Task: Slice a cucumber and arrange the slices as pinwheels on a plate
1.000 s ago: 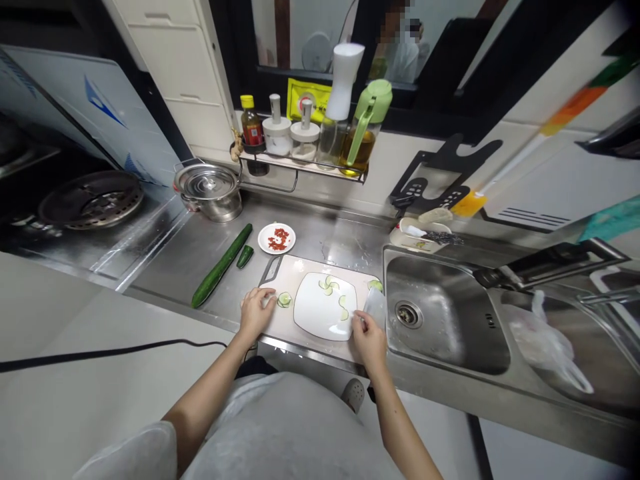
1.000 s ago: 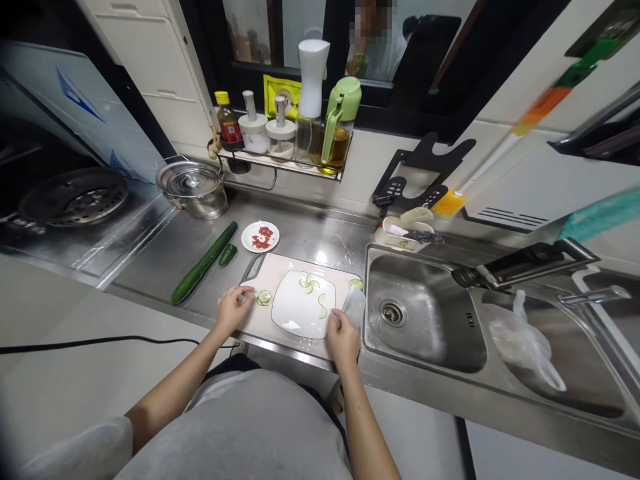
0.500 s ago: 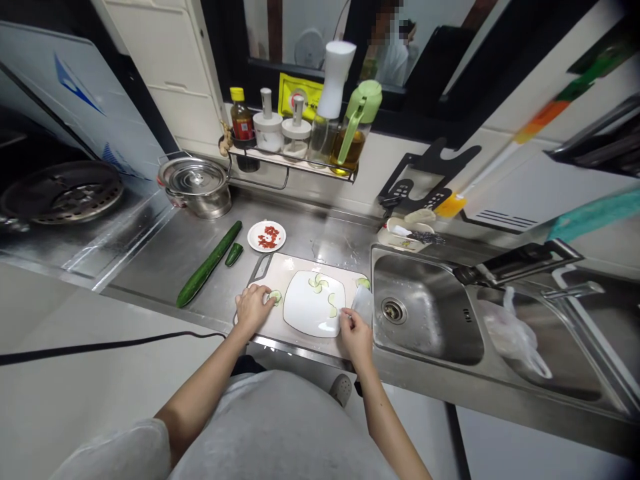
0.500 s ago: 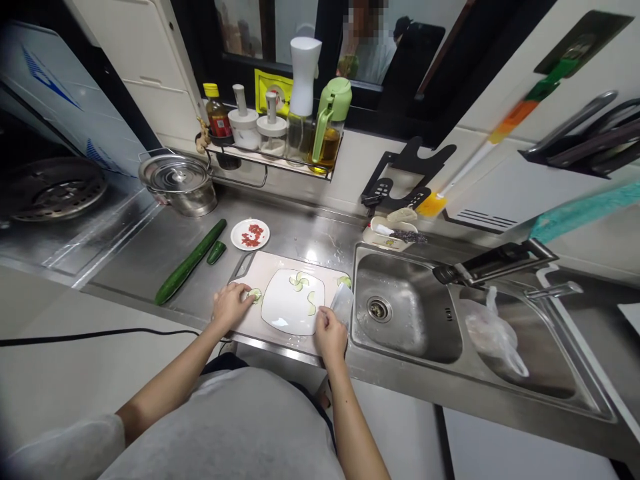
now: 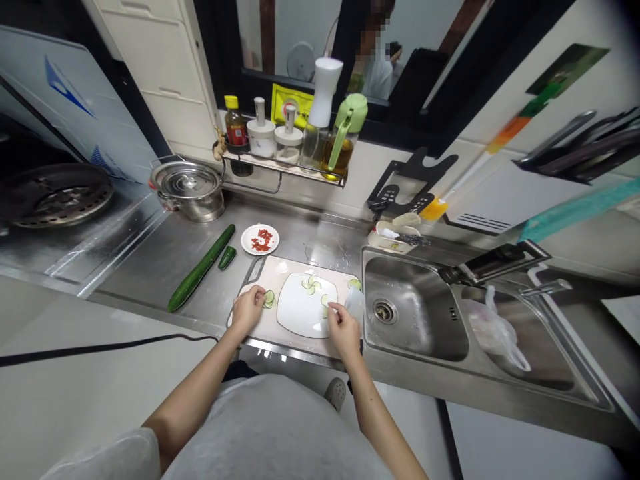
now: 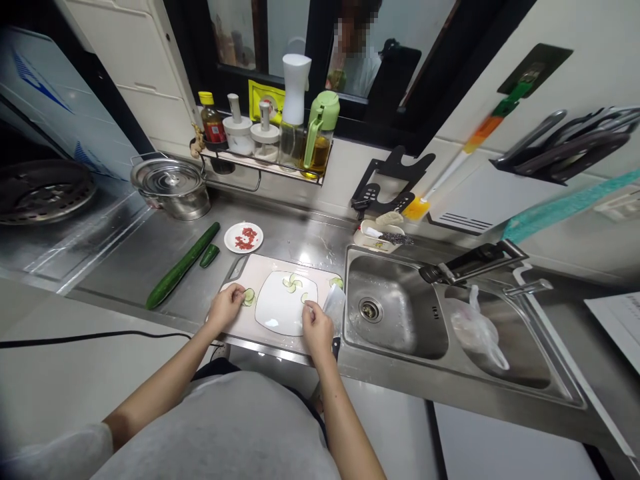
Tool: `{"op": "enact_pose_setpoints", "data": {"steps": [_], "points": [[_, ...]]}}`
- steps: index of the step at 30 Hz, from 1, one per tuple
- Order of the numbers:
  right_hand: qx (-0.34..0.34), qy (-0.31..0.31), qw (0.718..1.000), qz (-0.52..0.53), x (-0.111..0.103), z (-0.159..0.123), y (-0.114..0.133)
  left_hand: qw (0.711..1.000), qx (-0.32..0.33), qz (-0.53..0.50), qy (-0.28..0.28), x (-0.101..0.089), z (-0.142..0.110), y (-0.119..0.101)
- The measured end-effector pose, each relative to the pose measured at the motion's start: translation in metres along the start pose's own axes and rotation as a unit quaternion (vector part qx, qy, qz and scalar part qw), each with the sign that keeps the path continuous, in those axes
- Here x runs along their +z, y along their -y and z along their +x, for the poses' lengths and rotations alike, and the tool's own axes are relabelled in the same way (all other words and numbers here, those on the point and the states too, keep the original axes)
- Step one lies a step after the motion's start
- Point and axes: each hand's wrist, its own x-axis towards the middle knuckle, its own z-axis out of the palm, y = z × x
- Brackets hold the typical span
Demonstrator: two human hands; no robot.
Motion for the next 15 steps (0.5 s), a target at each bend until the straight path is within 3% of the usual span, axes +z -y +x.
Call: {"op": "enact_pose_setpoints", "data": {"steps": [7,11,15], "points": [[-0.018,0.033,0.999,0.006,0.01,0.002,0.021,0.992,0.074,0.102,-0.023,-0.004,-0.001,0.0],[-0.036,0.075,0.996,-0.025,0.015,0.003,0.039,0.993,0.1,0.05,-0.037,0.001,-0.001,0.004],[-0.085,0.117,0.988,-0.058,0.026,0.011,0.06,0.994,0.08,-0.067,-0.033,0.004,0.002,0.007]]}}
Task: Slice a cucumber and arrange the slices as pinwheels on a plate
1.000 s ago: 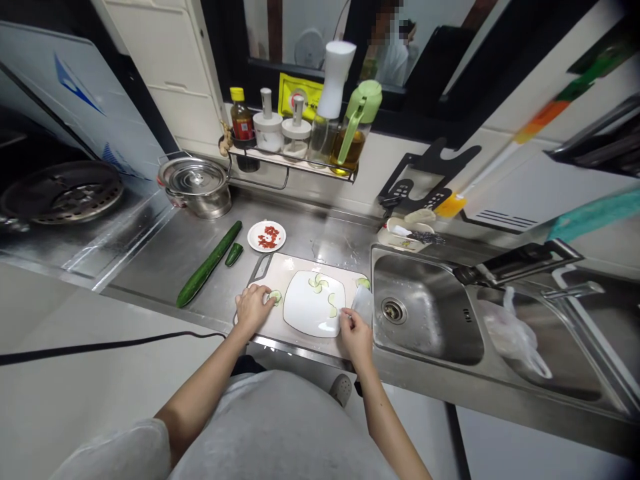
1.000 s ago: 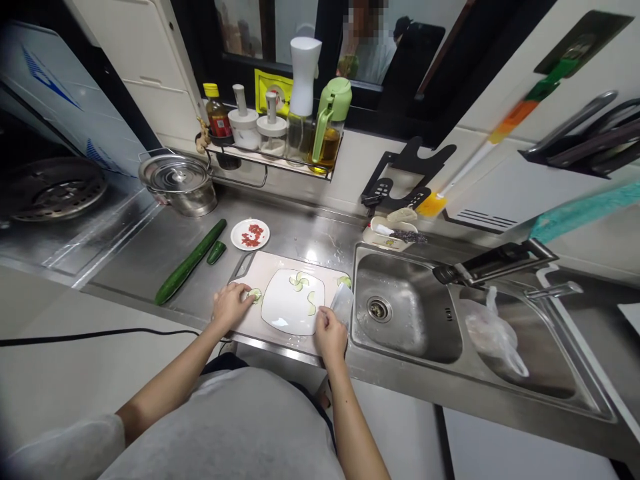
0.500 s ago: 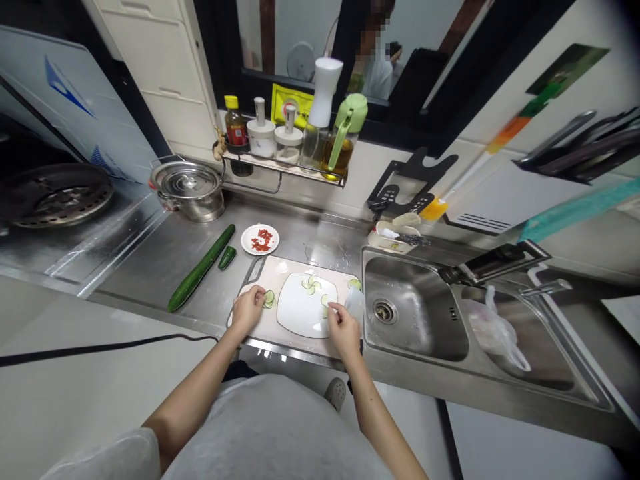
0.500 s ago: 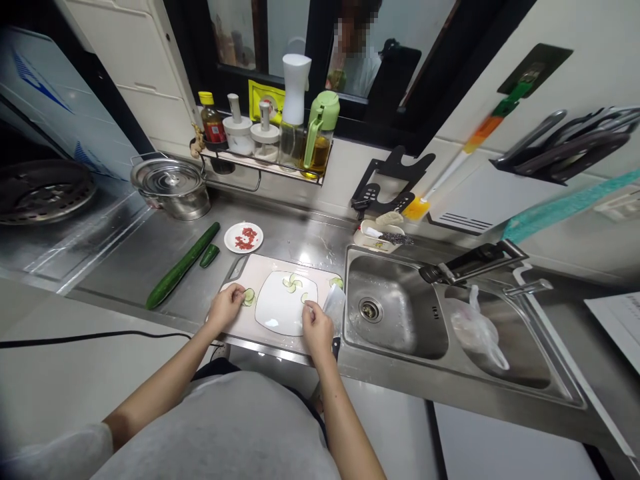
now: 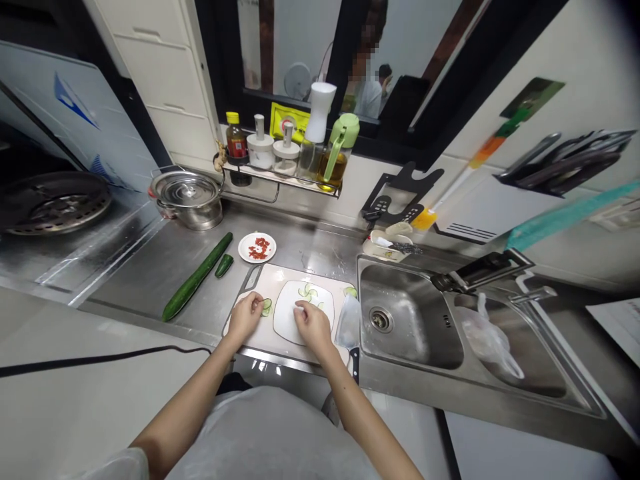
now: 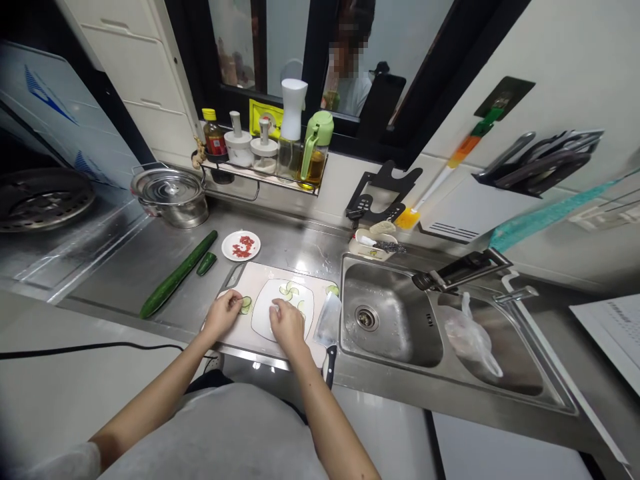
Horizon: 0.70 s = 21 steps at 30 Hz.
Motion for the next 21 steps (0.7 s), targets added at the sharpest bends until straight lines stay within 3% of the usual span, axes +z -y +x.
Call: {"op": "enact_pose_setpoints", "data": {"steps": [10,15,21], "points": [[-0.083,0.087,0.993,0.006,0.038,0.04,0.029,0.987,0.015,-0.157,-0.019,0.001,0.007,0.005],[-0.063,0.074,0.992,0.075,0.05,0.052,0.032,0.973,-0.004,-0.229,-0.024,0.001,0.008,0.004],[-0.054,0.054,0.988,0.133,0.051,0.059,0.034,0.954,-0.025,-0.298,-0.033,0.001,0.009,0.004]]}}
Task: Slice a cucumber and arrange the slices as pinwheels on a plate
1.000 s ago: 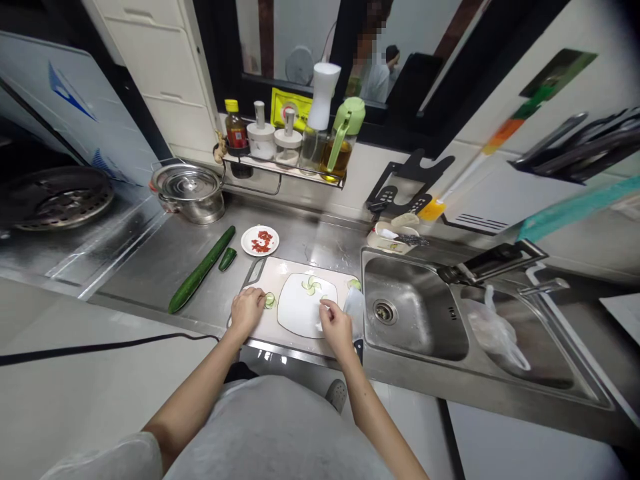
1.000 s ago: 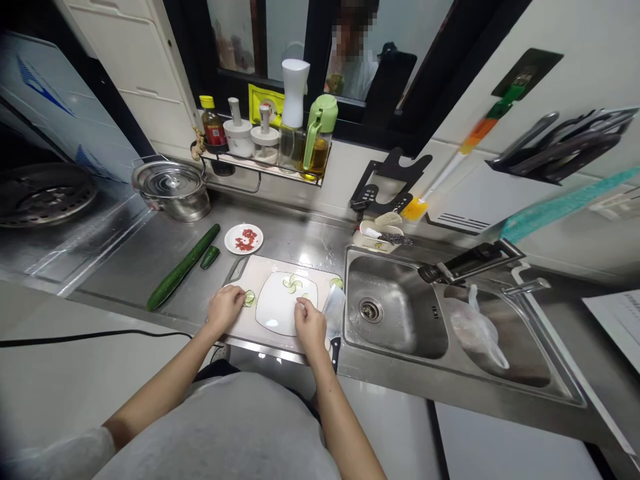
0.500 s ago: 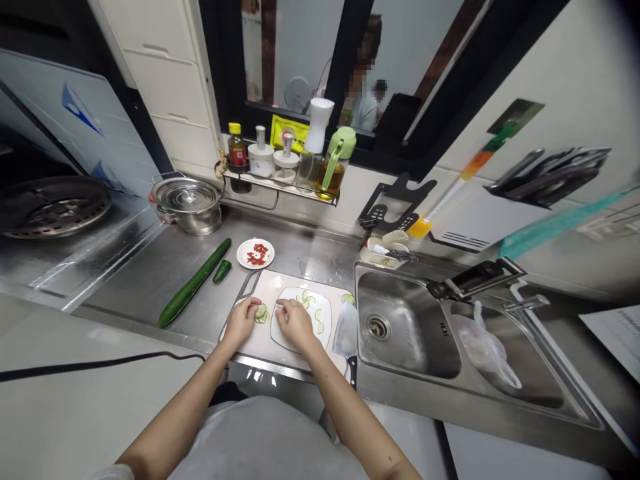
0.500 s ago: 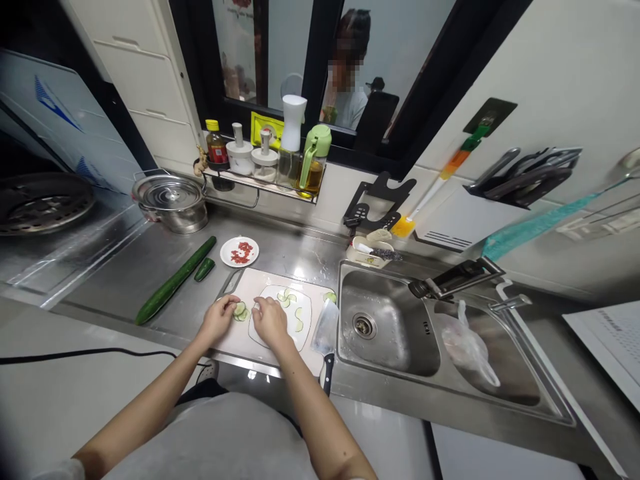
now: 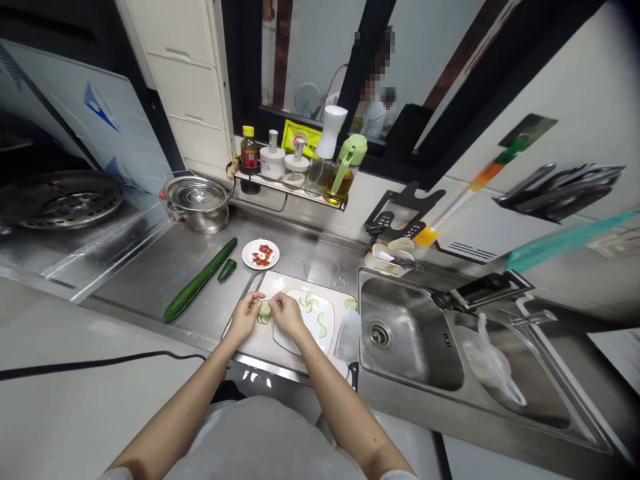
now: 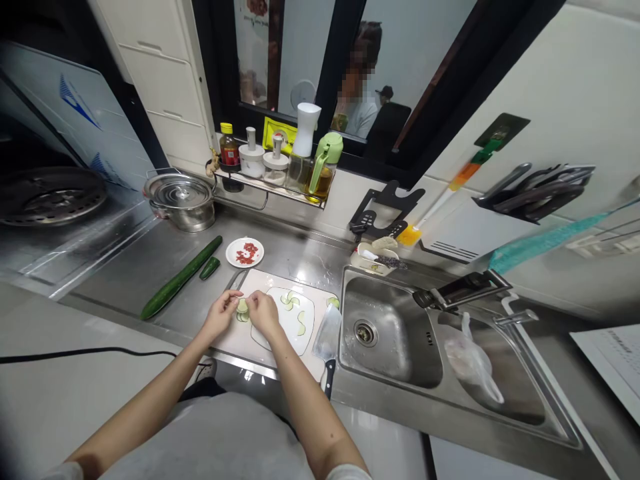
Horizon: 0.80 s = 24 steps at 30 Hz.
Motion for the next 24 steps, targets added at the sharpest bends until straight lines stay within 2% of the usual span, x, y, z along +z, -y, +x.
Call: {"op": "enact_pose_setpoints", "data": {"steps": [4,7,10,13,15,17,19,21,24], "points": [[0.015,-0.023,0.998,0.062,0.001,0.0,-0.001,1.0,-0.014,-0.025,-0.005,0.002,-0.001,0.001],[0.028,-0.035,0.994,0.099,0.002,0.0,-0.005,1.0,-0.023,0.008,-0.008,0.003,-0.004,0.005],[0.039,-0.052,0.989,0.136,0.002,0.001,-0.011,0.992,-0.017,0.127,-0.001,0.002,-0.007,0.009],[0.057,-0.052,0.978,0.192,-0.001,0.002,-0.014,0.963,0.02,0.266,0.032,-0.002,-0.01,0.011],[0.08,-0.04,0.967,0.238,-0.003,0.003,-0.014,0.948,0.038,0.314,0.044,-0.003,-0.013,0.011],[0.107,-0.027,0.954,0.28,-0.006,0.003,-0.012,0.944,0.039,0.327,0.018,-0.004,-0.015,0.008],[0.124,-0.017,0.942,0.311,-0.01,0.002,-0.009,0.953,0.033,0.299,-0.025,-0.002,-0.014,0.002],[0.13,-0.009,0.935,0.33,-0.014,0.001,-0.006,0.976,0.024,0.211,-0.041,0.002,-0.011,-0.008],[0.128,-0.006,0.931,0.343,-0.02,-0.002,-0.001,1.0,0.002,0.013,0.015,0.01,-0.003,-0.028]]}}
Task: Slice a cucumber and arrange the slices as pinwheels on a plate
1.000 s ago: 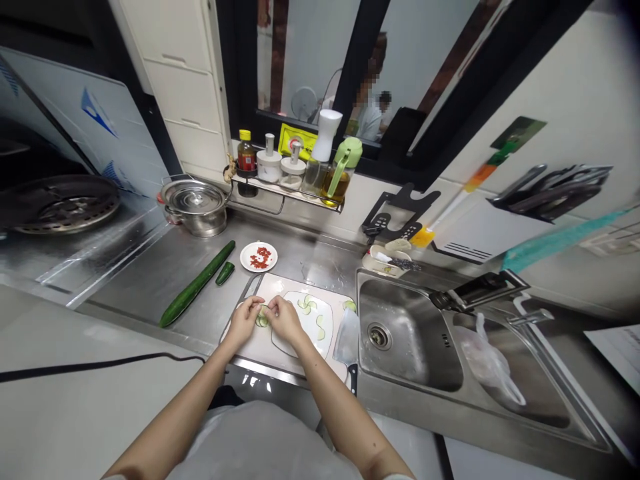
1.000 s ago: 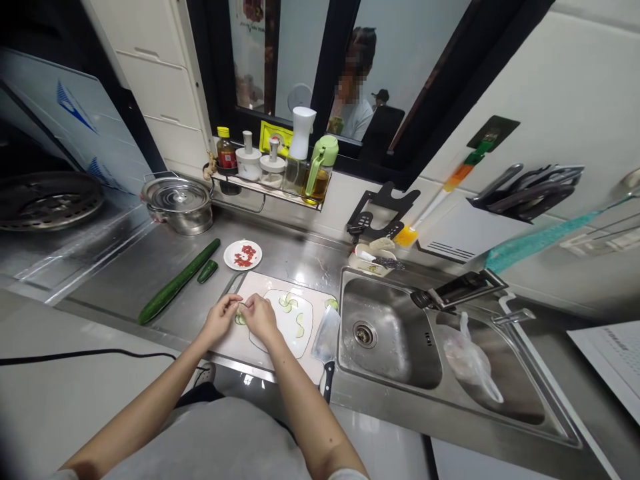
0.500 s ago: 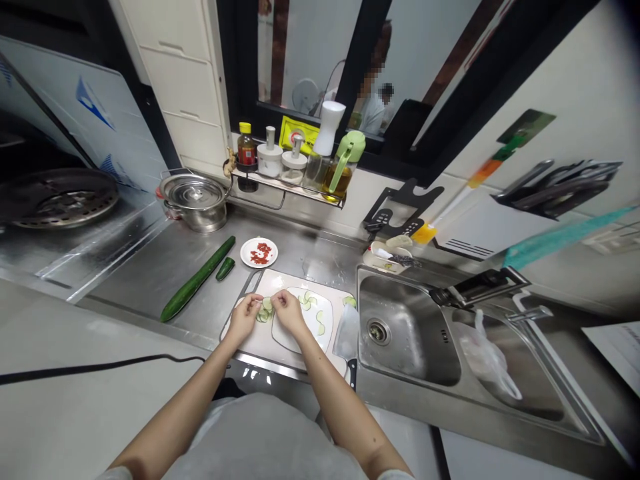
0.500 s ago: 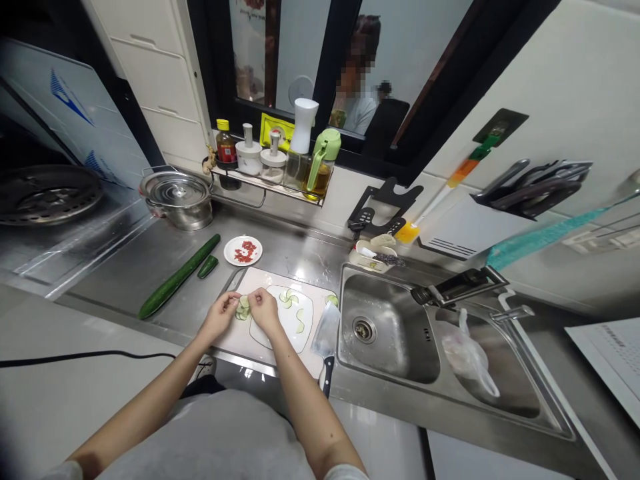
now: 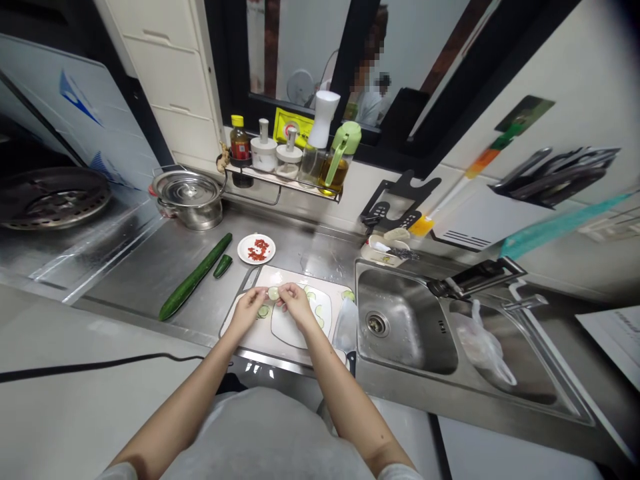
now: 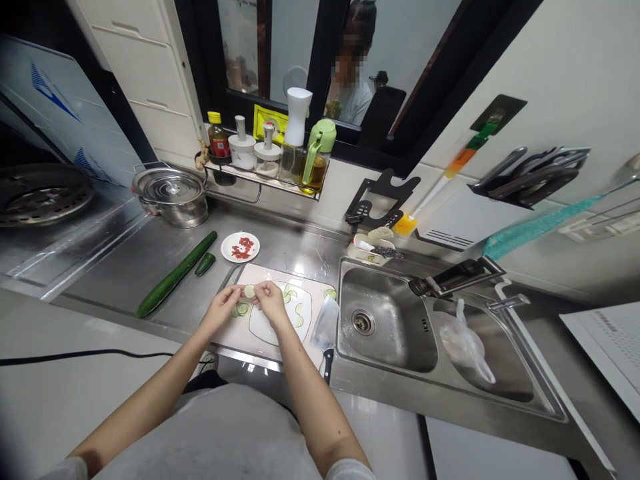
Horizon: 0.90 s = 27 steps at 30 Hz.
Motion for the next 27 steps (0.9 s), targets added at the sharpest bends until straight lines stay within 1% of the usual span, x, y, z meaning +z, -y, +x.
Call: {"op": "enact_pose_setpoints", "data": {"steps": [1,3,7,9,11,15,17,19,22,27], "points": [[-0.002,-0.001,1.0,0.003,-0.001,-0.002,0.002,0.999,-0.009,-0.043,0.017,0.003,0.002,-0.007],[-0.005,0.001,1.0,0.011,-0.002,-0.005,0.006,0.995,-0.027,-0.088,0.034,0.006,0.005,-0.019],[-0.008,0.012,1.0,0.019,-0.005,-0.013,0.012,0.989,-0.049,-0.123,0.068,0.008,0.003,-0.038],[-0.011,0.009,1.0,0.021,-0.007,-0.017,0.014,0.988,-0.045,-0.121,0.088,0.008,0.001,-0.045],[0.0,0.014,0.999,0.031,-0.009,-0.02,0.018,0.988,-0.031,-0.107,0.107,0.007,-0.001,-0.051],[0.05,0.052,0.994,0.08,-0.012,-0.026,0.025,0.986,0.0,-0.08,0.146,0.006,0.0,-0.063],[0.064,0.068,0.99,0.101,-0.014,-0.029,0.029,0.984,0.011,-0.078,0.157,0.005,0.0,-0.067],[0.067,0.076,0.988,0.114,-0.015,-0.031,0.032,0.985,0.022,-0.07,0.157,0.005,0.0,-0.07],[0.066,0.081,0.986,0.126,-0.016,-0.034,0.035,0.988,0.04,-0.037,0.142,0.005,-0.002,-0.074],[0.058,0.07,0.988,0.123,-0.018,-0.038,0.037,0.989,0.084,0.059,0.107,0.004,-0.005,-0.076]]}}
